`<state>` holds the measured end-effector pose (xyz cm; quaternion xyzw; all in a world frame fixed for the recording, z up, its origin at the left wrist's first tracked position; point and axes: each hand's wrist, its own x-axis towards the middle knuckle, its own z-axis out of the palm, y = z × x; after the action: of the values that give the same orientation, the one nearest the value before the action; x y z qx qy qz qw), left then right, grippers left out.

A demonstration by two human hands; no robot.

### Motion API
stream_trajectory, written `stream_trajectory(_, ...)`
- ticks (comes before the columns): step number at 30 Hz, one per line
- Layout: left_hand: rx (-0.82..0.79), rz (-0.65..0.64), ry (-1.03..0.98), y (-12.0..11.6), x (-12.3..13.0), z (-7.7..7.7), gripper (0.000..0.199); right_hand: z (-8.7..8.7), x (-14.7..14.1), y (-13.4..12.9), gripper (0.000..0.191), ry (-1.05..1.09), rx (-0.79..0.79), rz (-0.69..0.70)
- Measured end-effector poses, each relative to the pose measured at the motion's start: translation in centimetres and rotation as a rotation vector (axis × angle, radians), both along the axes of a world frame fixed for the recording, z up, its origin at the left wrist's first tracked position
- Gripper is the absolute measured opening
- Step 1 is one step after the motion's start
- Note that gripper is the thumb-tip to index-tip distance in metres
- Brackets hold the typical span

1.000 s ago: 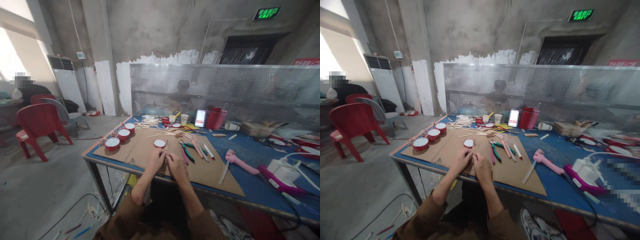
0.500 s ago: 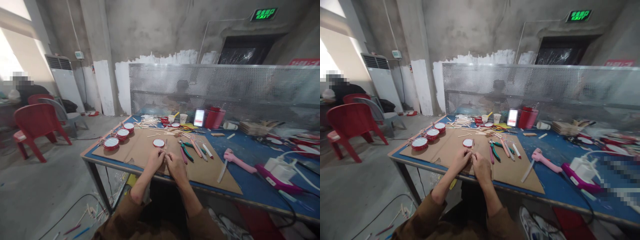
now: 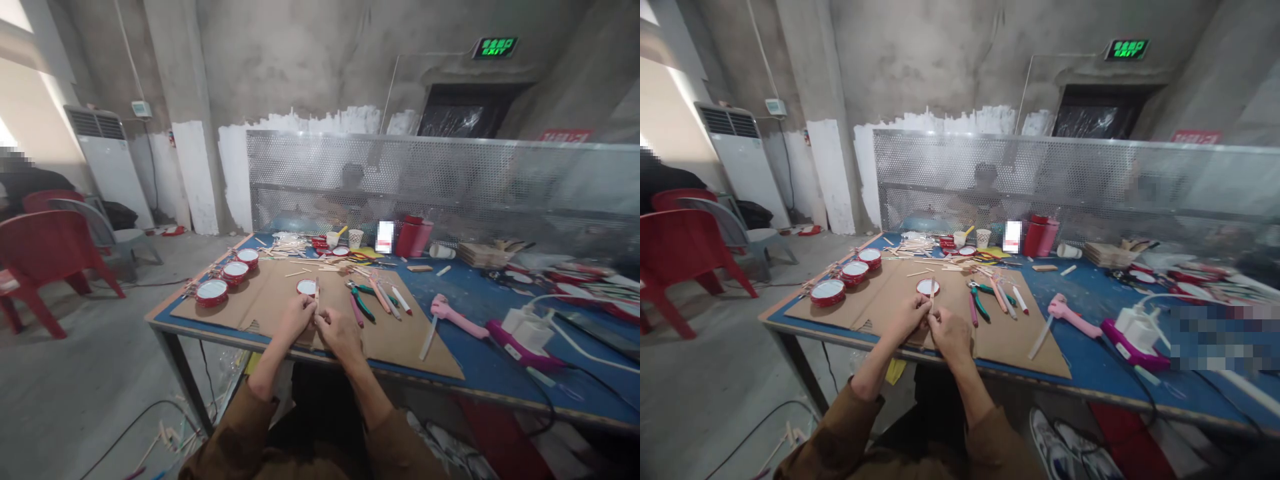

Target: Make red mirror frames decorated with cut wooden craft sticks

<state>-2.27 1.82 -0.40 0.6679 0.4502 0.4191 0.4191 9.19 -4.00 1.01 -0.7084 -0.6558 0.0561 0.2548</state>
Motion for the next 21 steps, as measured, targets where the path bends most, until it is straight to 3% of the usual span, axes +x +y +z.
stream_trajectory(7,-0.105,0.001,0.000,0.01,0.32,-0.15,0.016,0.06,0.04,-0.03,0.030,-0.085,-0.034,-0.008)
stream_trajectory(14,-0.089,-0.057,-0.017,-0.39,0.04,0.09,0.014,0.18,0.14,0.00,0.033,-0.156,-0.073,-0.016)
stream_trajectory(21,-0.108,-0.111,-0.082,-0.70,-0.26,0.37,0.014,-0.49,0.58,0.26,0.032,-0.071,-0.019,0.058)
